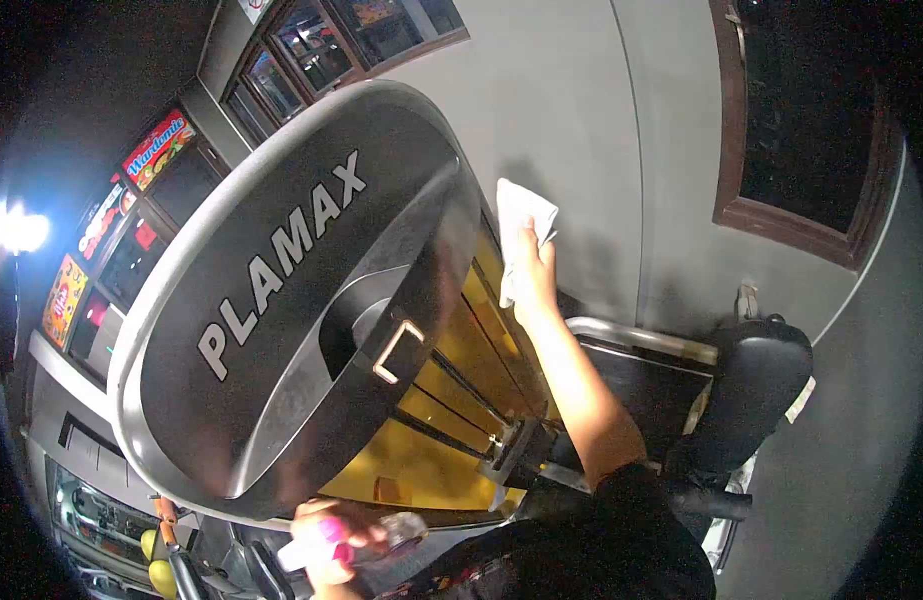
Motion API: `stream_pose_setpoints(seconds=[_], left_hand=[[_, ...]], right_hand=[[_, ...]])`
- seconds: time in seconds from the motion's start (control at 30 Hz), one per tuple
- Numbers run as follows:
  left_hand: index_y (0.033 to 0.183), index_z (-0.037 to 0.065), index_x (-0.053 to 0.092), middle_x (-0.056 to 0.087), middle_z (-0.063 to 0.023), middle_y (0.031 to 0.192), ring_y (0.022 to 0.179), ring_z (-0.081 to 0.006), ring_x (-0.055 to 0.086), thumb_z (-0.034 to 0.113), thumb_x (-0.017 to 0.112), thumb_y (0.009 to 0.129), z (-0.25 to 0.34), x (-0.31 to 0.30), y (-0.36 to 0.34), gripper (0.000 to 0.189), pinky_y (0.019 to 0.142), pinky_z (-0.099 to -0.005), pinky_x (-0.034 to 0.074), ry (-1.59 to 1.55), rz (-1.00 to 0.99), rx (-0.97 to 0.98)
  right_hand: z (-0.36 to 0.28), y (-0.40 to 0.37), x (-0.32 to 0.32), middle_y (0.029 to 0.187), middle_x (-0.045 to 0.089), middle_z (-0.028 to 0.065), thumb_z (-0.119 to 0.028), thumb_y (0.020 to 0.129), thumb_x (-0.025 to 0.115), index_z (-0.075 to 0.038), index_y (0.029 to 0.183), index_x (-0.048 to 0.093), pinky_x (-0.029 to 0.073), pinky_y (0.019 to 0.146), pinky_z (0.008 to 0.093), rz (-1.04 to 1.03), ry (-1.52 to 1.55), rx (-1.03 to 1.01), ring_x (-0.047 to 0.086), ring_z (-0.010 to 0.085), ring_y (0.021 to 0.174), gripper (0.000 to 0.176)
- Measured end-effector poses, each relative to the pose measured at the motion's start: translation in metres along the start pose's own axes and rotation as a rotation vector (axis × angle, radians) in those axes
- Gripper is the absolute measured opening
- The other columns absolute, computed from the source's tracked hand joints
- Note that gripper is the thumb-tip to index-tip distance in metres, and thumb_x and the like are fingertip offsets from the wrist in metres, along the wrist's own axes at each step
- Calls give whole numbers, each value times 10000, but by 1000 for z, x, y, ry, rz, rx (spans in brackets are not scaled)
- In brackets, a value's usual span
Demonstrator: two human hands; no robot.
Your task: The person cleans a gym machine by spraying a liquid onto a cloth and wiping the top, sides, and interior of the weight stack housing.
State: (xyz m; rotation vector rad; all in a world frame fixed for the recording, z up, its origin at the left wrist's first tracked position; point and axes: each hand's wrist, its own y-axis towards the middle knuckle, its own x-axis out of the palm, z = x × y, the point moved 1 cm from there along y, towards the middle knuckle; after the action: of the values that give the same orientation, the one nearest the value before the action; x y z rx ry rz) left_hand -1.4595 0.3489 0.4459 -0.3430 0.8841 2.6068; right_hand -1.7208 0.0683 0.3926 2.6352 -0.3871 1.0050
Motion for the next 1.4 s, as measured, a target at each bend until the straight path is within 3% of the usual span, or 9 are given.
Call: stream_pose_setpoints(seconds=[0.17, 0.23, 0.37, 0.73, 0.77, 1.07, 1.17, 1.3, 1.4], left_hand=[[859, 20, 662, 675, -116, 743, 668, -230, 638, 544, 643, 832, 67, -17, 8, 525, 641, -365, 516, 311, 56, 40], [867, 19, 664, 672, -113, 740, 672, -229, 627, 554, 635, 833, 98, -17, 17, 537, 651, -369, 505, 616, 79, 83], [883, 17, 669, 665, -106, 735, 679, -229, 607, 574, 620, 836, 155, -2, 41, 561, 672, -377, 483, 1320, 125, 184], [718, 9, 584, 532, -115, 607, 503, -279, 543, 343, 728, 729, 172, -20, 197, 364, 514, -348, 420, 1439, -170, -136], [926, 16, 640, 611, -168, 853, 829, -301, 575, 339, 756, 703, 178, -18, 207, 409, 769, -378, 455, 1440, -210, -603], [1088, 15, 649, 606, -220, 1025, 940, -392, 584, 296, 790, 717, 164, 0, 235, 486, 847, -442, 456, 1517, 8, -669], [768, -37, 646, 588, -196, 592, 533, -310, 619, 219, 757, 694, 166, -7, 219, 289, 563, -366, 486, 1651, -20, -164], [1086, 7, 606, 626, -166, 962, 900, -307, 600, 280, 829, 673, 179, -41, 171, 542, 820, -388, 464, 1603, 163, -264], [672, 16, 553, 554, -118, 589, 536, -283, 574, 337, 738, 688, 195, -37, 169, 371, 563, -357, 452, 1654, -114, -386]], right_hand=[[-11, -13, 10, 689, 468, -44, -424, 996, 477, -38, 1031, 543, 271, 353, 200, -8, 75, -21, 401, 20, 465, 393], [-2, -16, 12, 988, 614, 49, -398, 995, 485, 2, 1159, 544, 500, 711, 253, 16, 84, -140, 594, 93, 810, 436], [-7, -24, 20, 1423, 456, 103, -327, 1025, 424, 0, 1405, 394, 342, 1060, 322, -48, 164, -242, 450, 176, 1267, 502], [-7, -21, -4, 1501, 365, 102, -276, 1031, 368, 0, 1456, 309, 267, 1130, 355, -177, 209, -249, 372, 221, 1353, 510], [-9, -23, -5, 1501, 365, 102, -276, 1031, 368, 0, 1456, 309, 267, 1130, 355, -175, 213, -253, 372, 221, 1353, 510], [-11, -25, -28, 1508, 348, 118, -293, 1037, 364, 8, 1452, 305, 275, 1139, 374, -114, 194, -206, 361, 238, 1368, 516], [-12, -24, -39, 1506, 355, 113, -295, 1035, 367, 9, 1449, 309, 296, 1131, 371, -133, 103, -212, 372, 237, 1362, 517], [-19, -26, -43, 1505, 357, 115, -297, 1034, 367, 11, 1446, 314, 328, 1111, 358, -138, 95, -209, 380, 234, 1357, 517], [-18, -28, -44, 1503, 358, 122, -303, 1033, 368, 15, 1445, 313, 325, 1114, 362, -146, 57, -191, 381, 238, 1357, 523]])
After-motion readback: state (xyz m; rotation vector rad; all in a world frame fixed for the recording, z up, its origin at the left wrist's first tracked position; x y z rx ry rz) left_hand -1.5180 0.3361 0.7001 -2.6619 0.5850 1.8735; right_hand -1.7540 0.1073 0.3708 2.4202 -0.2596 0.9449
